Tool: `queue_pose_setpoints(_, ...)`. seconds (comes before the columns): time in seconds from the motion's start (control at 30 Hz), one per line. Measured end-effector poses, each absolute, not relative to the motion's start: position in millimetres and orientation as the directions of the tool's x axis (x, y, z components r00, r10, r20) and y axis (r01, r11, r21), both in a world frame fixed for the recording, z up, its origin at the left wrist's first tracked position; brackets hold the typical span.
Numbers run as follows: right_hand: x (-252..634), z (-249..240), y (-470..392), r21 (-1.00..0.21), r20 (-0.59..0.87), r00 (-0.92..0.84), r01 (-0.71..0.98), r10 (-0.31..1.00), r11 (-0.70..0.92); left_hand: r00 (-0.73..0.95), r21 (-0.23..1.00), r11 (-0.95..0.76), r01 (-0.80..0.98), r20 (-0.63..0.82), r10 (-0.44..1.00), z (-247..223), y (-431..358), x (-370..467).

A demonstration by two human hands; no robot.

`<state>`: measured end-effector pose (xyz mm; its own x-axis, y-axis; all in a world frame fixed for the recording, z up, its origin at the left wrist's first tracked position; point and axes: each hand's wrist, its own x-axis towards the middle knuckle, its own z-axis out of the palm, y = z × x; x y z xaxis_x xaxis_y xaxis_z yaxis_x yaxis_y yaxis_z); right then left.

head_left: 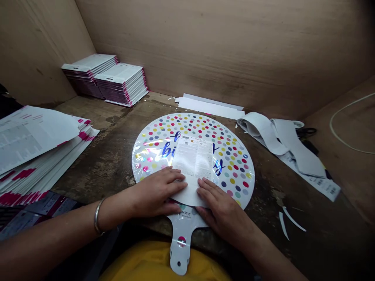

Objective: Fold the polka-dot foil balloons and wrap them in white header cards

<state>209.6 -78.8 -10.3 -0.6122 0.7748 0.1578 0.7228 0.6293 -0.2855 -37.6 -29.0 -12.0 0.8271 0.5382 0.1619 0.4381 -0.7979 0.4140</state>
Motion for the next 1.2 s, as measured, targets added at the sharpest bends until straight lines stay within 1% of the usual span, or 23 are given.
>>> queue_pose_setpoints(0.1, 209, -9, -82, -0.265, 0.182, -0.61, 0.725, 0.771, 0.636, 0.842, 0.328, -0.844, 0.425, 0.199, 0.501, -16, -35, -24)
queue_pose_setpoints(0.17, 206, -10, -83, -0.288, 0.175, -0.587, 0.737, 0.791, 0.611, 0.856, 0.268, -0.869, 0.416, 0.208, 0.474, -19, -36, -19)
queue_pose_setpoints(0.23, 202, -12, -84, -0.329, 0.176, -0.535, 0.76, 0.827, 0.561, 0.85, 0.257, -0.867, 0.426, 0.215, 0.482, -22, -38, -18)
queue_pose_setpoints(0.3, 198, -14, -83, -0.39, 0.196, -0.453, 0.778, 0.87, 0.493, 0.814, 0.29, -0.831, 0.475, 0.213, 0.54, -23, -39, -17)
queue_pose_setpoints(0.4, 193, -15, -78, -0.488, 0.228, -0.322, 0.779, 0.919, 0.394, 0.724, 0.389, -0.731, 0.56, 0.198, 0.66, -22, -40, -14)
queue_pose_setpoints(0.47, 191, -14, -74, -0.516, 0.209, -0.254, 0.792, 0.944, 0.327, 0.646, 0.446, -0.646, 0.619, 0.178, 0.742, -18, -38, -11)
queue_pose_setpoints(0.53, 191, -13, -70, -0.495, 0.181, -0.165, 0.836, 0.97, 0.235, 0.542, 0.475, -0.534, 0.7, 0.133, 0.829, -15, -35, -9)
queue_pose_setpoints(0.6, 191, -12, -66, -0.447, 0.174, -0.055, 0.885, 0.983, 0.128, 0.476, 0.475, -0.457, 0.752, 0.088, 0.875, -12, -32, -8)
queue_pose_setpoints(0.7, 190, -12, -60, -0.379, 0.147, 0.055, 0.925, 0.988, 0.005, 0.46, 0.476, -0.434, 0.765, 0.068, 0.885, -11, -29, -7)
queue_pose_setpoints(0.8, 184, -11, -54, -0.326, 0.136, 0.109, 0.944, 0.985, -0.06, 0.426, 0.501, -0.408, 0.763, 0.085, 0.901, -12, -27, -7)
queue_pose_setpoints(0.87, 181, -9, -51, -0.33, 0.137, 0.142, 0.94, 0.98, -0.09, 0.413, 0.519, -0.397, 0.757, 0.09, 0.906, -14, -26, -8)
queue_pose_setpoints(0.9, 179, -8, -51, -0.352, 0.135, 0.158, 0.931, 0.978, -0.102, 0.407, 0.528, -0.39, 0.755, 0.09, 0.909, -14, -26, -8)
queue_pose_setpoints(0.97, 179, -5, -52, -0.448, 0.119, 0.178, 0.888, 0.977, -0.107, 0.394, 0.552, -0.378, 0.743, 0.096, 0.914, -15, -27, -10)
queue_pose_setpoints(1.0, 180, -3, -53, -0.531, 0.101, 0.182, 0.841, 0.978, -0.102, 0.383, 0.575, -0.371, 0.729, 0.105, 0.918, -16, -27, -10)
queue_pose_setpoints(1.03, 182, -1, -55, -0.636, 0.07, 0.189, 0.765, 0.979, -0.102, 0.358, 0.609, -0.355, 0.709, 0.123, 0.926, -16, -28, -10)
queue_pose_setpoints(1.1, 187, 5, -59, -0.847, -0.026, 0.212, 0.514, 0.977, -0.134, 0.234, 0.735, -0.261, 0.626, 0.143, 0.962, -14, -30, -10)
queue_pose_setpoints(1.13, 190, 7, -61, -0.915, -0.078, 0.226, 0.371, 0.971, -0.16, 0.152, 0.827, -0.17, 0.535, 0.103, 0.983, -13, -31, -9)
queue_pose_setpoints(1.17, 193, 10, -62, -0.952, -0.126, 0.234, 0.245, 0.964, -0.184, 0.104, 0.914, -0.055, 0.402, 0.014, 0.994, -12, -32, -7)
queue_pose_setpoints(1.2, 195, 12, -64, -0.966, -0.174, 0.222, 0.15, 0.959, -0.21, 0.118, 0.969, 0.067, 0.238, -0.097, 0.988, -10, -34, -4)
